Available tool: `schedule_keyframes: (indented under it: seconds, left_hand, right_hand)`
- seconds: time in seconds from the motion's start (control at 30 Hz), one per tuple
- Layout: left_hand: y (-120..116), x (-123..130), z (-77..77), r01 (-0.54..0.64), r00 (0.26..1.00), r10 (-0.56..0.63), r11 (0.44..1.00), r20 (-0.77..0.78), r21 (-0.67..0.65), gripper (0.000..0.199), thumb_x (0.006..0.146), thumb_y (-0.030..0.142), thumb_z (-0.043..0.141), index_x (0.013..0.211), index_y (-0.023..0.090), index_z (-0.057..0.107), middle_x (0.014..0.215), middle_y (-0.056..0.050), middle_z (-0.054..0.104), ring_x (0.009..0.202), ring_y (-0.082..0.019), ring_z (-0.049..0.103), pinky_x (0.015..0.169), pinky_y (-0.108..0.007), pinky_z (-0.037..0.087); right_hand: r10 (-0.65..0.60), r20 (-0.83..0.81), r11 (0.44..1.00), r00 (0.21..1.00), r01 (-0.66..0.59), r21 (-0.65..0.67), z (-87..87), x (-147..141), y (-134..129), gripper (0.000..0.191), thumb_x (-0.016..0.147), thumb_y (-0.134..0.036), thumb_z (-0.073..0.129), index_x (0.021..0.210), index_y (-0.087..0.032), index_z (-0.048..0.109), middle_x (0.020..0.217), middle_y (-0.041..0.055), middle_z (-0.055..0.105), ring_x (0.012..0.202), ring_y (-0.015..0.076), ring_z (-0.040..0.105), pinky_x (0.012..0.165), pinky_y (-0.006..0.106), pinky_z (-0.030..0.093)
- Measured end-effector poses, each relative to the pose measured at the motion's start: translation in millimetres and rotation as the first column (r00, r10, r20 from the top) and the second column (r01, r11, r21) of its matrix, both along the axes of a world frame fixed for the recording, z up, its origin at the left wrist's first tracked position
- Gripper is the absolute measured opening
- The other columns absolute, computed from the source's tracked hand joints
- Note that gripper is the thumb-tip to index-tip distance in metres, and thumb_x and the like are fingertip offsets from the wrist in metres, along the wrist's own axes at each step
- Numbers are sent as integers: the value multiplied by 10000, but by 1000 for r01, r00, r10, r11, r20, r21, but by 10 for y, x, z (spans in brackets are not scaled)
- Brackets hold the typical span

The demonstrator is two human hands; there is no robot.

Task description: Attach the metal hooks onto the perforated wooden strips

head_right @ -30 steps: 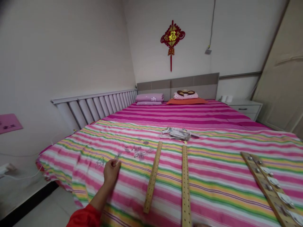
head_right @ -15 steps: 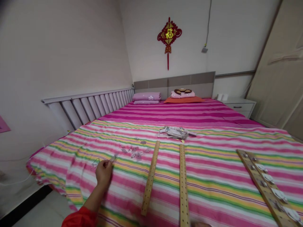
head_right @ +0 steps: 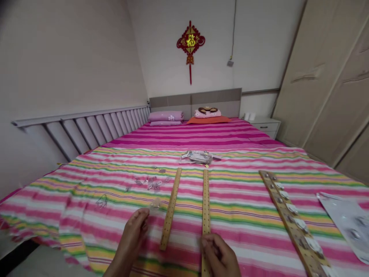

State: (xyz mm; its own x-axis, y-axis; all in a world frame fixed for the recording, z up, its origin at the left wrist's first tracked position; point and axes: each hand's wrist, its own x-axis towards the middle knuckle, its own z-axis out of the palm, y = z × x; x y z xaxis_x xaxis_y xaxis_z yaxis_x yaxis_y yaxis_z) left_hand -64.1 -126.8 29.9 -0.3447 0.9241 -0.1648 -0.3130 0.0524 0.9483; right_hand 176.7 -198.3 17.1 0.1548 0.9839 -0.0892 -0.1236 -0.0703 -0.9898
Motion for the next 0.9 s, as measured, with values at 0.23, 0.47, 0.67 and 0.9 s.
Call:
schedule_keyframes:
  seconds: [0.23,0.47,0.67,0.9]
  left_hand:
    - [-257,416,159,168,980,-142,966,-139,195,331,538,397,811,684,162,630,681,-1,604,623,-113,537,569,-207,429]
    - [-468,661,81,250,890,-263,965,373,85,435,438,352,883,661,166,560,673,38,596,535,-39,474,527,-167,399]
    - [-629,1033,-87,318,740,-221,947,635,-41,402,506,276,871,796,181,609,663,53,610,541,-39,545,466,-128,390]
    - [-824,1272,-180,396,632,-134,903,763,-169,120,732,127,713,772,155,604,645,23,633,517,-48,577,501,-137,451]
  right_hand:
    - [35,-49,999,998,-35,10,174,8,-71,406,705,-590,648,709,-186,611,531,-56,462,428,70,367,400,190,274]
    - [37,-99,999,994,-34,35,163,-44,-153,427,709,-592,647,694,-168,594,568,-32,552,382,50,392,386,187,266]
    - [52,-180,999,982,-48,23,141,-102,-162,412,667,-561,705,756,-171,604,472,-72,488,348,47,351,374,183,254]
    - [-37,-134,999,990,37,0,106,-88,-228,472,582,-605,738,714,-170,608,407,-83,443,337,58,345,354,183,239]
